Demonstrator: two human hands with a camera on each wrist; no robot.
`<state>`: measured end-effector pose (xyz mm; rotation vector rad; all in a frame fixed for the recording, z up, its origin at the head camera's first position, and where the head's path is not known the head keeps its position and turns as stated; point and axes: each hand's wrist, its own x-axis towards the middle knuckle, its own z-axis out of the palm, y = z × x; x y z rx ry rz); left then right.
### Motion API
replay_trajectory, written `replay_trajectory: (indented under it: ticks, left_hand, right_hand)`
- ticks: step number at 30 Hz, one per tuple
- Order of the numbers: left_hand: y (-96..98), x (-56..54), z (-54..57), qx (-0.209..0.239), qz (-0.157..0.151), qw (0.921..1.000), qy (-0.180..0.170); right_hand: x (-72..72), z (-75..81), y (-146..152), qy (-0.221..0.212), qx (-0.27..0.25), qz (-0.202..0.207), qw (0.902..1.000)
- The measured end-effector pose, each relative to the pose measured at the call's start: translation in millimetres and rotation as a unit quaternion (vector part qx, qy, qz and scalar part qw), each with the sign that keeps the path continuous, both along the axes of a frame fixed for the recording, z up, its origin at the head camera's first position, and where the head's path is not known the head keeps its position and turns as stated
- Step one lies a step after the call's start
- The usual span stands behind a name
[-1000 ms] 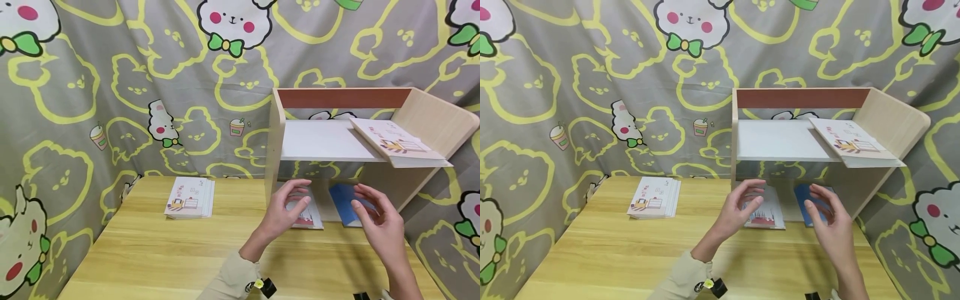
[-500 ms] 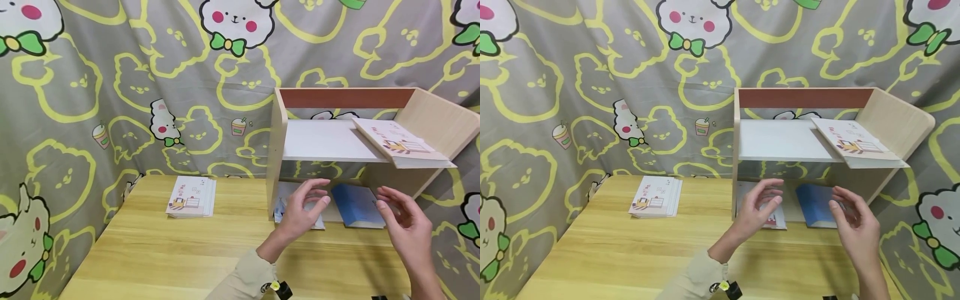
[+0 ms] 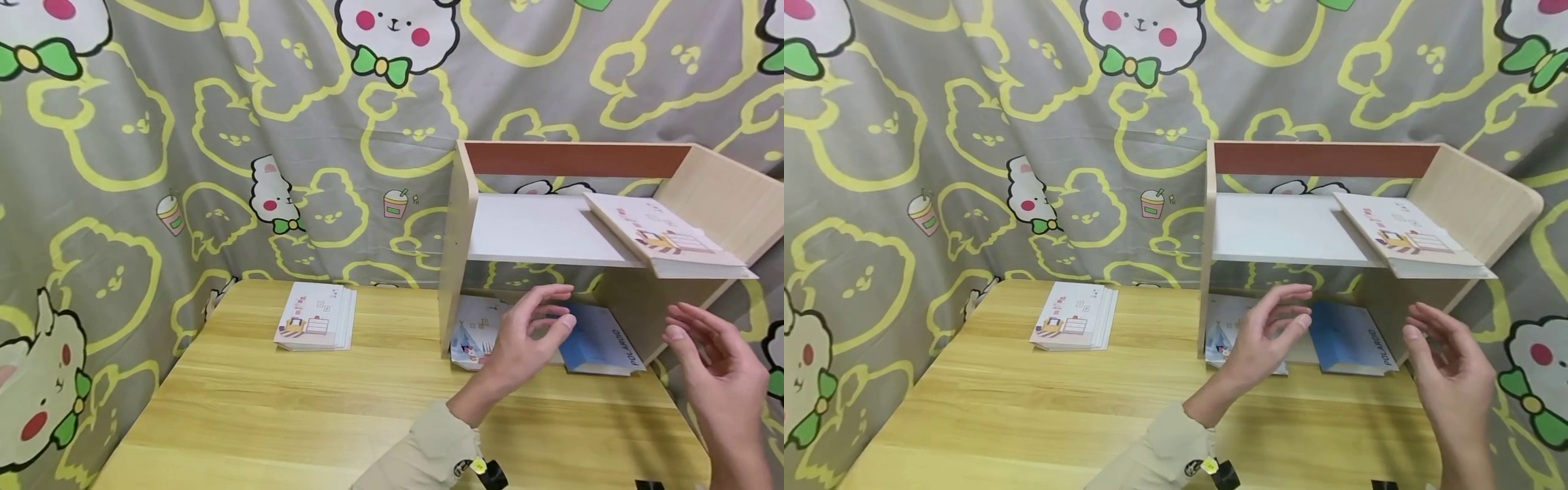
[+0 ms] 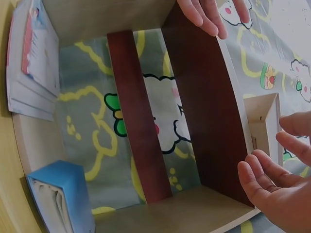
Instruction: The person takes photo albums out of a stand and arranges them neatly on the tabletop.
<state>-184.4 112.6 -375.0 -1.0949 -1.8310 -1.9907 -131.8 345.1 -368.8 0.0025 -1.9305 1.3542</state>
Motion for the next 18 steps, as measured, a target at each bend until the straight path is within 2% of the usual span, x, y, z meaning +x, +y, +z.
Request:
replay_trajectory:
  ticks: [4,7,11,18]
  left_hand:
    - [4.7,0.5,5.6,-0.006,0.013,0.9999,0.0]
    - [6.0,-0.3,8.7,-0.01,0.019,0.9998,-0.003]
    - [8.9,-3.4,10.3,-0.014,0.011,0.9998,-0.008]
    - [23.2,-8.4,19.0,-0.046,0.02,0.9987,0.002]
  right_hand:
    - [-4.3,2.8,6,0.009,-0.014,0.001,0.9999]
    - [-5.5,3.5,11,0.02,-0.062,0.024,0.9976]
    - [-5.5,3.6,17,0.049,-0.148,0.078,0.9846]
    - [-8.6,0.0,29,0.094,-0.193,0.106,0.971]
